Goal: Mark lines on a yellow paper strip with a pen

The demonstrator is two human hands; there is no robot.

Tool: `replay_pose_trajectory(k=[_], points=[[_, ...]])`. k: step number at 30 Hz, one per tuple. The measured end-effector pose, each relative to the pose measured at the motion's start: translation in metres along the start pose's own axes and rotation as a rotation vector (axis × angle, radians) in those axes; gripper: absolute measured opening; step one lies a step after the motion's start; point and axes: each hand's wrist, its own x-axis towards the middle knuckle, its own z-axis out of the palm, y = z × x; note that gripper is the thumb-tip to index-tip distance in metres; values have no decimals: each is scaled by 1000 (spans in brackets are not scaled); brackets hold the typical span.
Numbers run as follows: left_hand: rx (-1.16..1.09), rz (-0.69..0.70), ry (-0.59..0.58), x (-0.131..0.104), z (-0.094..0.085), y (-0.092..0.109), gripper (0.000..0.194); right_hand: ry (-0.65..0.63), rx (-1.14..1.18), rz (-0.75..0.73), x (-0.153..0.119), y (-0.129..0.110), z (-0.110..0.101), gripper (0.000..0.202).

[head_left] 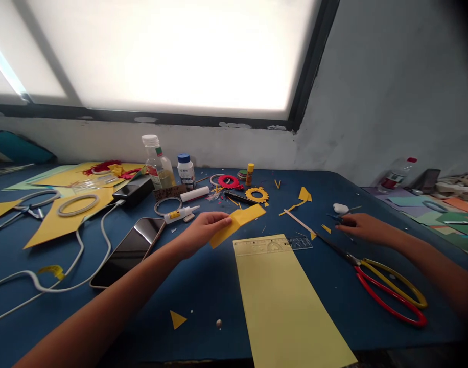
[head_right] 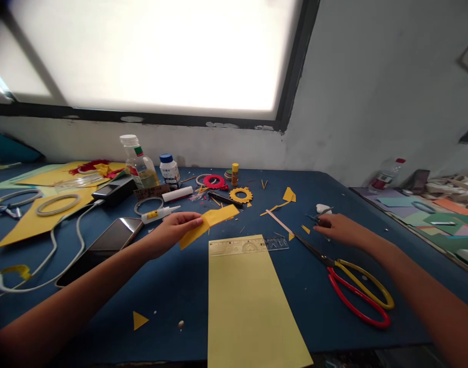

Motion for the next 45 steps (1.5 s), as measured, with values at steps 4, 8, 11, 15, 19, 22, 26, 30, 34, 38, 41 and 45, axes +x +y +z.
replay_pose_trajectory(k=[4, 8, 11, 15, 19, 22, 26, 30, 34, 38, 41, 45], points=[[196, 3, 67, 3, 14, -13, 36, 123, 434, 13, 19, -38, -6, 29], [478, 66, 150, -2, 24, -23, 25, 167, 833, -27, 37, -97, 13, 23], [643, 162, 99, -5, 27, -21, 24, 83, 1018, -63, 50, -137, 37, 22], [800, 249, -4, -9, 31, -15, 25, -94, 1121, -88, 66, -173, 65, 26], [907, 283, -24, -22, 39, -7, 25, -281, 1122, -122, 80, -195, 86, 34], [958, 294, -9, -32, 46, 0, 25, -387, 1127, -151, 85, -210, 103, 37], [994, 314, 26, -40, 52, 5, 30, -494, 1153, -199, 85, -232, 126, 38], [1042, 406, 25, -48, 61, -1, 39, -555, 1115, -264, 82, -246, 139, 35], [1118, 476, 98, -55, 68, -8, 45, -614, 986, -338, 81, -250, 138, 25], [1127, 543, 171, -57, 70, -11, 43, -608, 866, -385, 78, -247, 131, 7], [1106, 556, 237, -55, 72, -15, 40, -599, 785, -394, 73, -247, 130, 9], [1078, 572, 297, -53, 73, -20, 41, -562, 677, -454, 70, -246, 135, 9]])
